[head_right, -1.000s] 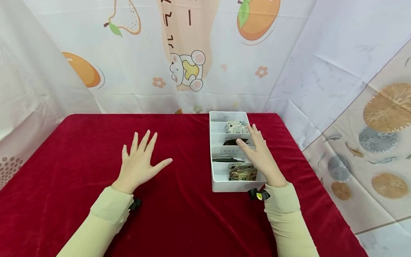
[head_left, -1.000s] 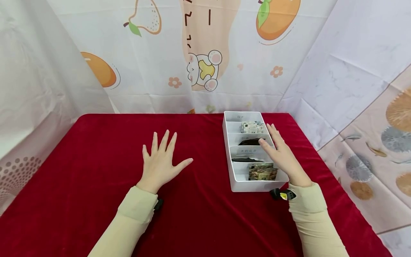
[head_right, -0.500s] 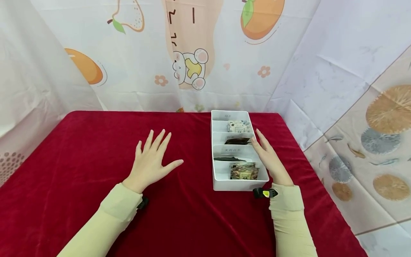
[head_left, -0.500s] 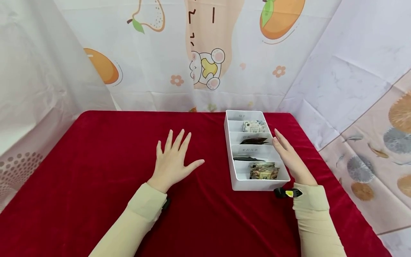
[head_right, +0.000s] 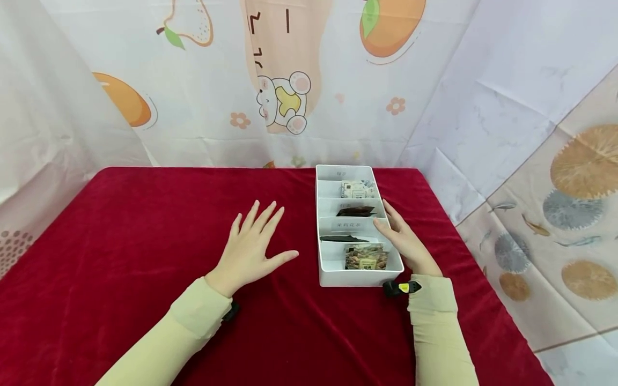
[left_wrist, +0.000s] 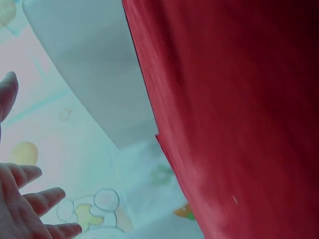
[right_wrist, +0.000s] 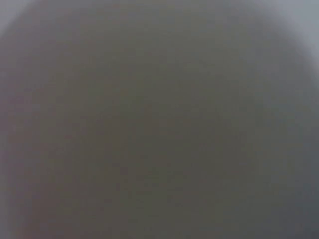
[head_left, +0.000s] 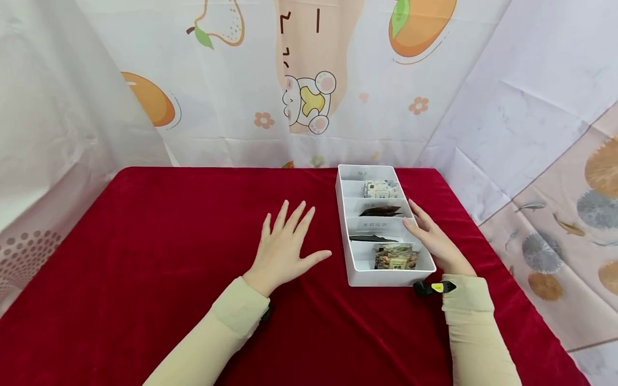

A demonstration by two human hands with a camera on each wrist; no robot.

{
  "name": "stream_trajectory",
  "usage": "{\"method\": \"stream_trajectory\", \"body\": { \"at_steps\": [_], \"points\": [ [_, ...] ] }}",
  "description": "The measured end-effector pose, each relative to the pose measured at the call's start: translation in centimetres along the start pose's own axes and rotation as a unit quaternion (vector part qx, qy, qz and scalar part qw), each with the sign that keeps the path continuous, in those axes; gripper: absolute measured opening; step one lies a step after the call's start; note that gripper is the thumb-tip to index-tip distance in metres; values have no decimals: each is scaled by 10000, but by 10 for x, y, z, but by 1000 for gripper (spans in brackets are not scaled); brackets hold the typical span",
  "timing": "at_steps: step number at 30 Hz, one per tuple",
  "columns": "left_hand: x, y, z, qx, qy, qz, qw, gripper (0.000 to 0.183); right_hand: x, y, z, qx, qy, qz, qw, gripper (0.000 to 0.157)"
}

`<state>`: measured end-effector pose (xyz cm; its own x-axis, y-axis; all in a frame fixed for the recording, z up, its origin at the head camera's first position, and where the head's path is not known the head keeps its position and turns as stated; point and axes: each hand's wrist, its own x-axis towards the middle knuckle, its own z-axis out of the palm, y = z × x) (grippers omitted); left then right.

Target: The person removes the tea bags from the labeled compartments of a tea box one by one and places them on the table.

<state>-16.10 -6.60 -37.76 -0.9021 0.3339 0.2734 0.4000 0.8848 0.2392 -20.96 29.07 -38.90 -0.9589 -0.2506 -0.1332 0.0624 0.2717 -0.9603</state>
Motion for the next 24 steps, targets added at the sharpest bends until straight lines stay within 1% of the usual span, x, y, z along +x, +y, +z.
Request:
{"method": "stream_trajectory", "body": {
  "at_steps": [5, 9, 13, 19, 24],
  "points": [
    [6, 11, 4, 8, 40, 338, 9994, 92, 3, 4, -1, 336, -155, -131, 9992, 71],
    [8, 19, 6, -46, 19, 566, 9984, 90, 2, 7, -2, 373, -141, -48, 9992, 71],
    [11, 27, 8, -126, 41, 756, 9971, 88, 1, 8, -3, 200, -66, 56, 9998, 72],
    [13, 34, 10, -211, 238, 982, 9947, 83, 1, 7, -4, -142, 69, 162, 9997, 74],
    [16, 40, 11, -248, 400, 1124, 9926, 73, 4, 7, -3, -119, 71, 182, 9997, 76]
  ]
}}
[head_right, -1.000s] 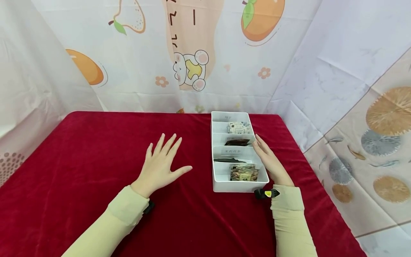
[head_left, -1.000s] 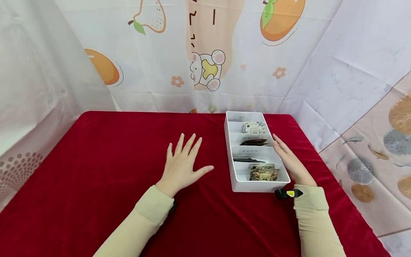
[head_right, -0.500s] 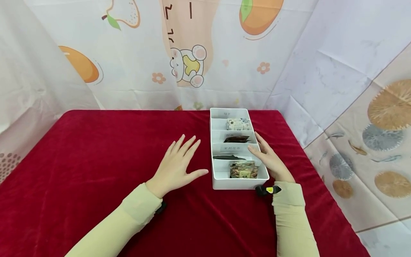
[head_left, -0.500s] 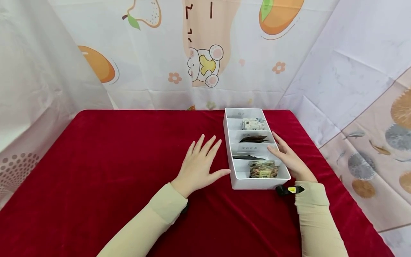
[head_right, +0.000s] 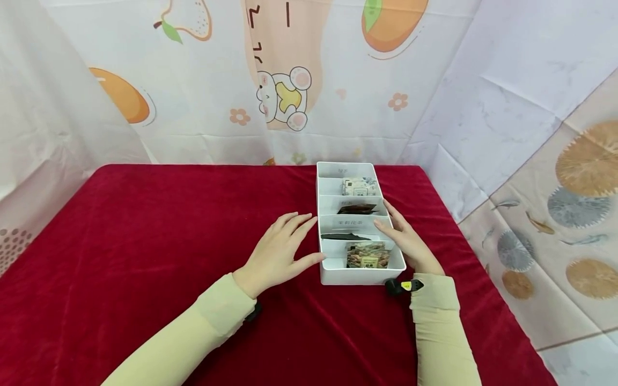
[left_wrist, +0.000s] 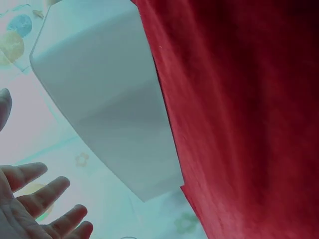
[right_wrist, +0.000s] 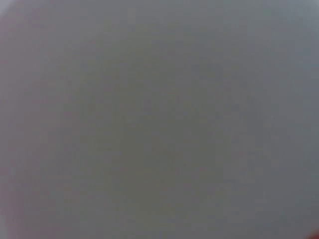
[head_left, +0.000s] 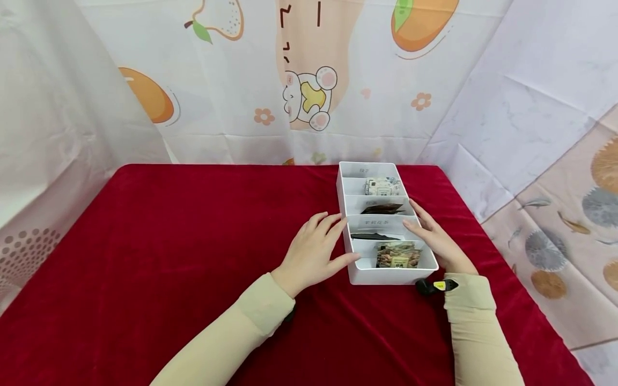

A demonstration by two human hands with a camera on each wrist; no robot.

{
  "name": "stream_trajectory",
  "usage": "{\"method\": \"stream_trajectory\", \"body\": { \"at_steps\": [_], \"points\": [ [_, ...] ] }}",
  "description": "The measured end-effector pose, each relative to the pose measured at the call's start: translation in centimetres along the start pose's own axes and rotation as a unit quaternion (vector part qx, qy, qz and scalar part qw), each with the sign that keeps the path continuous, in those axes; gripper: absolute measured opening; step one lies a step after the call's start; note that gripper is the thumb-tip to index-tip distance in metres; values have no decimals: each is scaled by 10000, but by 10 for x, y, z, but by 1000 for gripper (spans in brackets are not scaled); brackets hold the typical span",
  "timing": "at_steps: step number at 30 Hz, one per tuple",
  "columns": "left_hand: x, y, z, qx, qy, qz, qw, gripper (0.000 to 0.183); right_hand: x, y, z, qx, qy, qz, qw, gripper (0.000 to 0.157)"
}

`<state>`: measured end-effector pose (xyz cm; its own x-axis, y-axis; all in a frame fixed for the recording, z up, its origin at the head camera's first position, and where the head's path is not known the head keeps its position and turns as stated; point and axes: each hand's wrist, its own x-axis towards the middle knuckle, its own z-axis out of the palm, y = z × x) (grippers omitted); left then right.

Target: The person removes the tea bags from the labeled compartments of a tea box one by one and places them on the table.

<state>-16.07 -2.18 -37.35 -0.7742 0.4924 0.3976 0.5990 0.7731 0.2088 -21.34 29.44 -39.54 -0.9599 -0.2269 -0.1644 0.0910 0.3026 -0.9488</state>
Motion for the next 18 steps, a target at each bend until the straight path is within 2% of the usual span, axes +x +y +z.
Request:
{"method": "stream_trajectory", "body": {
  "at_steps": [7, 18],
  "points": [
    [13, 7, 2, 62, 158, 318, 9994, 68, 0, 0, 2, -55, 1, 20, 10000, 74],
    [28, 23, 4, -668, -151, 486, 9965, 68, 0, 0, -1, -12, -17, 88, 10000, 74]
  ]
}}
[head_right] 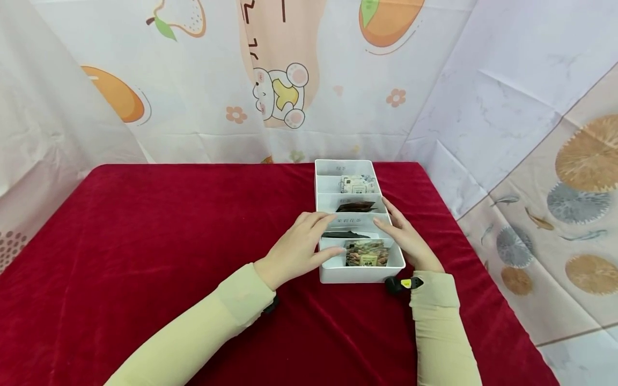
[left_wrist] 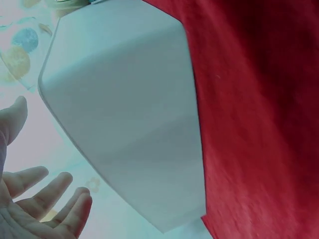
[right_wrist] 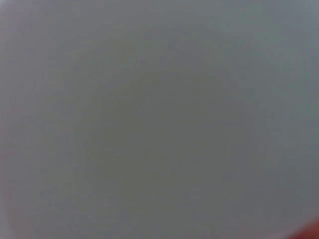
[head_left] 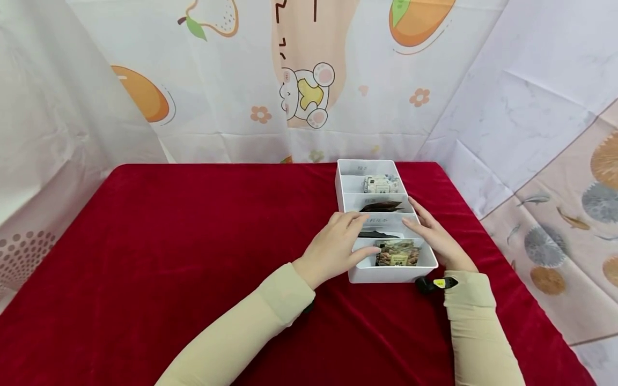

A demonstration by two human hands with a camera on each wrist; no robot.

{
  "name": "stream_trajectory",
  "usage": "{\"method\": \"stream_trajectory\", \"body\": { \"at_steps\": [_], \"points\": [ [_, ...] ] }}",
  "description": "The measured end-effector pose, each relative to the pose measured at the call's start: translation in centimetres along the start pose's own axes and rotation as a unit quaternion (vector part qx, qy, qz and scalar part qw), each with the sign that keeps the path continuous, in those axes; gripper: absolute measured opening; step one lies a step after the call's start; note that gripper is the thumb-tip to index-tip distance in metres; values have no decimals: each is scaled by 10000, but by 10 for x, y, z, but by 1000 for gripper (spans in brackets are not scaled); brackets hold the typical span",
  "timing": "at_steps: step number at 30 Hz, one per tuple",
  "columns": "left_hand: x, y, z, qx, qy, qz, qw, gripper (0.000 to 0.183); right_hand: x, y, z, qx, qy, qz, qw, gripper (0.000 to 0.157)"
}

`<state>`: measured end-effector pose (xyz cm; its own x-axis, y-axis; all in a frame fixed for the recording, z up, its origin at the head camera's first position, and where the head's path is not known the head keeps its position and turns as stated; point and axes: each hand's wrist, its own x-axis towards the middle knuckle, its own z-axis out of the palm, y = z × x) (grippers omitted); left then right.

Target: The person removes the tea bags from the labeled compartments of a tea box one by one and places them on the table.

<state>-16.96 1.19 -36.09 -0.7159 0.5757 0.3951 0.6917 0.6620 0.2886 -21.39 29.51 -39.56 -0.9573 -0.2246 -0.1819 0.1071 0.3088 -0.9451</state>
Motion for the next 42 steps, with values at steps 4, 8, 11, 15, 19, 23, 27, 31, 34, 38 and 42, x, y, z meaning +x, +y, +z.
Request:
{"method": "stream_trajectory", "body": {
  "at_steps": [4, 8, 11, 15, 19, 23, 27, 31, 34, 38, 42],
  "points": [
    [6, 6, 1, -85, -91, 148, 9998, 61, 0, 0, -1, 43, -29, -25, 10000, 73],
    [11, 11, 2, -297, -183, 246, 9991, 46, 0, 1, 0, 76, -35, -31, 10000, 73],
    [14, 14, 5, -489, -365, 221, 9979, 37, 0, 1, -1, 128, -73, -36, 9999, 73],
    [16, 18, 9, -625, -730, 91, 9953, 33, -1, 2, 0, 22, -71, -44, 10000, 73],
    [15, 21, 15, -521, -982, 18, 9938, 35, -1, 2, 0, -53, -45, -82, 9999, 75],
    [15, 22, 19, -354, -1038, 0, 9940, 34, -1, 2, 0, -48, -53, -167, 9998, 75],
    [17, 23, 20, -330, -1099, -46, 9934, 33, -1, 2, 0, -111, -31, -185, 9998, 74],
    [18, 24, 21, -246, -1150, -76, 9930, 32, -1, 3, 0, -154, -27, -148, 9998, 76],
    [18, 25, 21, -146, -1138, -77, 9934, 29, -1, 3, -1, -140, -21, -128, 9998, 78],
    [18, 25, 22, 53, -1126, -99, 9936, 25, -1, 2, 0, -82, -11, -162, 9998, 78],
    [19, 26, 25, 305, -1111, -54, 9933, 23, -1, 2, 1, 16, -6, -160, 9999, 78]
  ]
}}
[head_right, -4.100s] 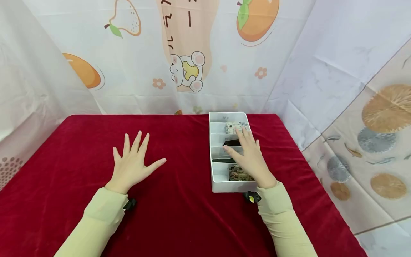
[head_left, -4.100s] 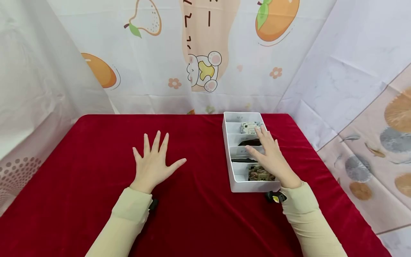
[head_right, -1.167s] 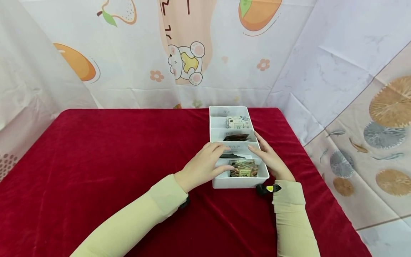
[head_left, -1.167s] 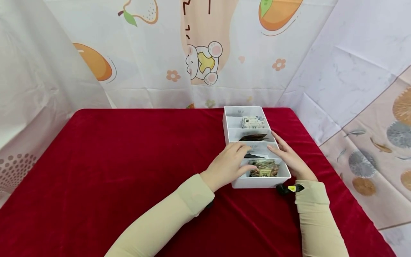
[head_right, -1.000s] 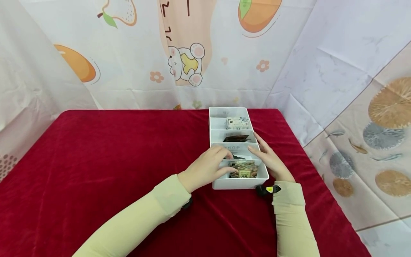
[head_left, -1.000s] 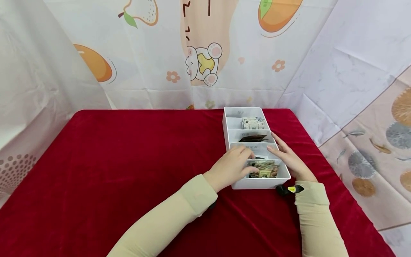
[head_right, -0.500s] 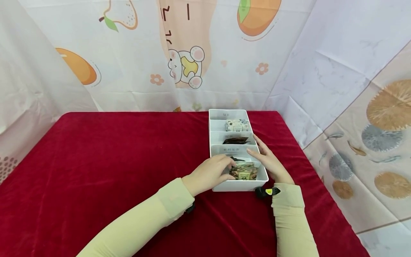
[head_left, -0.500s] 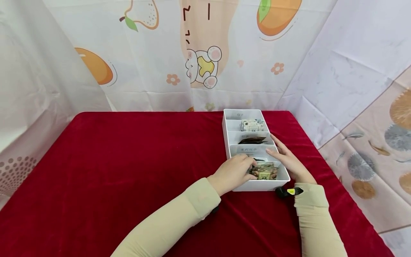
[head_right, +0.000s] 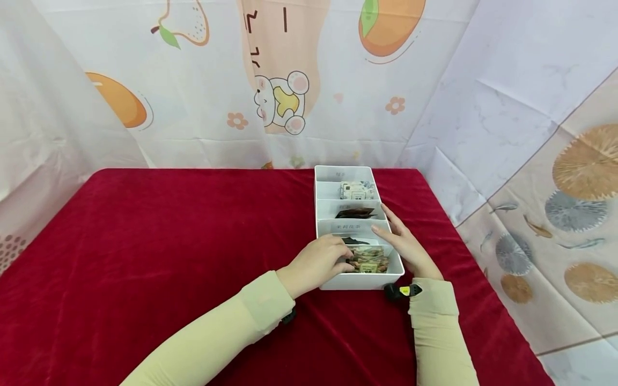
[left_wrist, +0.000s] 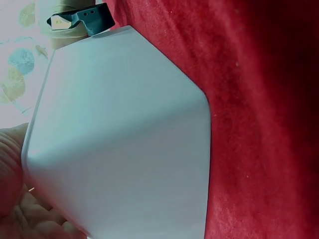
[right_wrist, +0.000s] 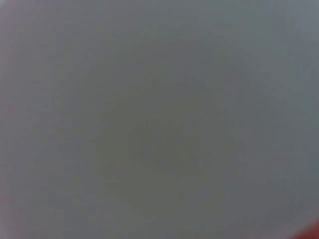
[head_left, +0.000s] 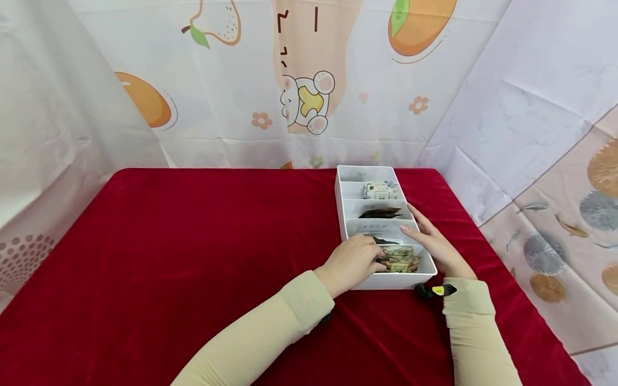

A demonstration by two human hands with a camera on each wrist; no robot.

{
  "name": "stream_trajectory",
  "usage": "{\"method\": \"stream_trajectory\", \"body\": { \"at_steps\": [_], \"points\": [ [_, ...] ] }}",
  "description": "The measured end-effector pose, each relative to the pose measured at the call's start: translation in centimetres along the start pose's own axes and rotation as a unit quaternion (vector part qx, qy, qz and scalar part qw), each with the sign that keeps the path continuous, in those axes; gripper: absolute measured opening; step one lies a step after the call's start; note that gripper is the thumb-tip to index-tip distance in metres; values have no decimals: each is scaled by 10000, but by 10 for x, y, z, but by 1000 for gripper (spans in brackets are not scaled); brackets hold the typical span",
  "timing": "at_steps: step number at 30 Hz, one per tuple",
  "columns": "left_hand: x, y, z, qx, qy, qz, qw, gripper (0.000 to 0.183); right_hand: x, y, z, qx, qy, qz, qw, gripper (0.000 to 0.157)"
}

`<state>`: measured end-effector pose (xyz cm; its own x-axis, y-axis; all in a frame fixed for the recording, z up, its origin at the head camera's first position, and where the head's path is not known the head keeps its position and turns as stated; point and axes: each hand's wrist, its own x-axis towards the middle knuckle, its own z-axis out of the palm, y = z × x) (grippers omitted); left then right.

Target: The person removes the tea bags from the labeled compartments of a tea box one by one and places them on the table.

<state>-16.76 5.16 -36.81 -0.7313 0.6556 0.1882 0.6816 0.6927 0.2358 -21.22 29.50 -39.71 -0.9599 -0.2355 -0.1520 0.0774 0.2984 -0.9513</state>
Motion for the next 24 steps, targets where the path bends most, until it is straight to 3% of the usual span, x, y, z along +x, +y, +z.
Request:
{"method": "stream_trajectory", "body": {
  "at_steps": [11, 18, 24],
  "points": [
    [-2, 1, 5, 122, 224, 28, 9997, 19, 0, 0, 0, -155, 59, -61, 9998, 75],
    [-5, 2, 10, -458, 609, -48, 9971, 18, 1, 1, -1, -163, 133, -56, 9998, 76],
    [-9, -1, 13, -1080, 922, -109, 9898, 18, 0, 1, 1, -179, 111, 30, 9998, 74]
  ]
}}
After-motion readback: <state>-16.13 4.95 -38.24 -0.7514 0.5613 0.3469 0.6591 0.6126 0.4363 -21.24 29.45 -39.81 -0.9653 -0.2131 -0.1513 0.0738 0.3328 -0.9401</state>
